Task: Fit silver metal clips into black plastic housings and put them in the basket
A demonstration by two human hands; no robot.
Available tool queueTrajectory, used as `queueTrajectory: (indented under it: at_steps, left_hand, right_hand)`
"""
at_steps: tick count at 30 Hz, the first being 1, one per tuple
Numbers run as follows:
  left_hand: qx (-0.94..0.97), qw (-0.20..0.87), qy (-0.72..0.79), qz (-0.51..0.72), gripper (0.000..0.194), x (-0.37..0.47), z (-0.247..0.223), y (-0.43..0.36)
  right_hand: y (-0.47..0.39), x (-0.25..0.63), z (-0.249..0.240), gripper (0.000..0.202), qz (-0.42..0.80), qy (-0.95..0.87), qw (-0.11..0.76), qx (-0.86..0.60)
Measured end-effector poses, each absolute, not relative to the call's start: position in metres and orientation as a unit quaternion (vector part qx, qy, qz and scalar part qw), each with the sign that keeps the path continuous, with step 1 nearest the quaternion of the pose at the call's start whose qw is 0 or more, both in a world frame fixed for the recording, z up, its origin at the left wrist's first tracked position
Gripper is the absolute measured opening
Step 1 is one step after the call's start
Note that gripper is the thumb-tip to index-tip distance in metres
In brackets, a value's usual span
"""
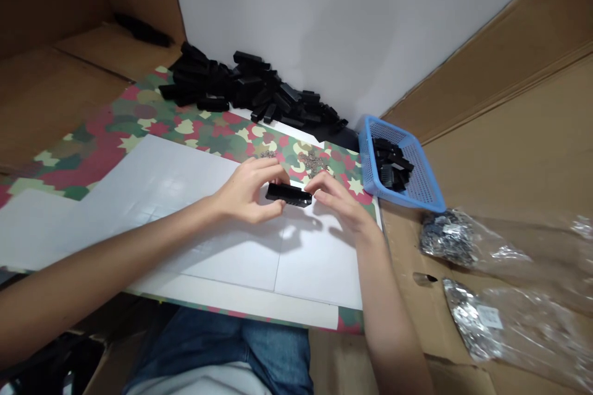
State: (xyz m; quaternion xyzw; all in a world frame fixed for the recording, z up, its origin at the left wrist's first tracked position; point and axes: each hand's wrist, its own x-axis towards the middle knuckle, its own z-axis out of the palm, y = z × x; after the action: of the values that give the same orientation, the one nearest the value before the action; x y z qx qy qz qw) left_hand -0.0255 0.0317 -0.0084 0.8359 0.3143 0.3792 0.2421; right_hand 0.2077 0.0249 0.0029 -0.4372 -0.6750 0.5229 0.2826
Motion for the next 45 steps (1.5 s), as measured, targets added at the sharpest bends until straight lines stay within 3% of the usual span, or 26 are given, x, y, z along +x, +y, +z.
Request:
queueTrajectory:
  at_steps: [11, 14, 18, 22, 33, 45]
  left_hand:
    - [0.820, 0.277, 0.299, 0.402, 0.016, -0.027, -0.007, 0.032]
    - [0.813, 0.346, 0.310, 0.351, 0.023, -0.027, -0.006, 0.034]
    - [0.762, 0.516, 0.323, 0.224, 0.023, -0.023, -0.006, 0.035]
    - [0.688, 0.599, 0.327, 0.248, 0.020, -0.018, -0.008, 0.034]
    - [0.669, 0.617, 0.300, 0.284, 0.013, -0.018, -0.008, 0.033]
    - [0.683, 0.611, 0.286, 0.279, 0.017, -0.021, -0.009, 0.036]
  right_hand:
    - [0.027, 0.209, 0.002, 0.029, 0.500, -0.718, 0.251, -0.414]
    - [0.026, 0.205, 0.001, 0.021, 0.417, -0.766, 0.271, -0.408]
    - [0.019, 0.190, -0.002, 0.010, 0.275, -0.851, 0.272, -0.355]
    - [0.013, 0.176, -0.007, 0.013, 0.181, -0.886, 0.280, -0.321]
    - [0.015, 0.179, -0.009, 0.015, 0.190, -0.878, 0.313, -0.308]
    - [0.016, 0.179, -0.012, 0.011, 0.205, -0.871, 0.330, -0.302]
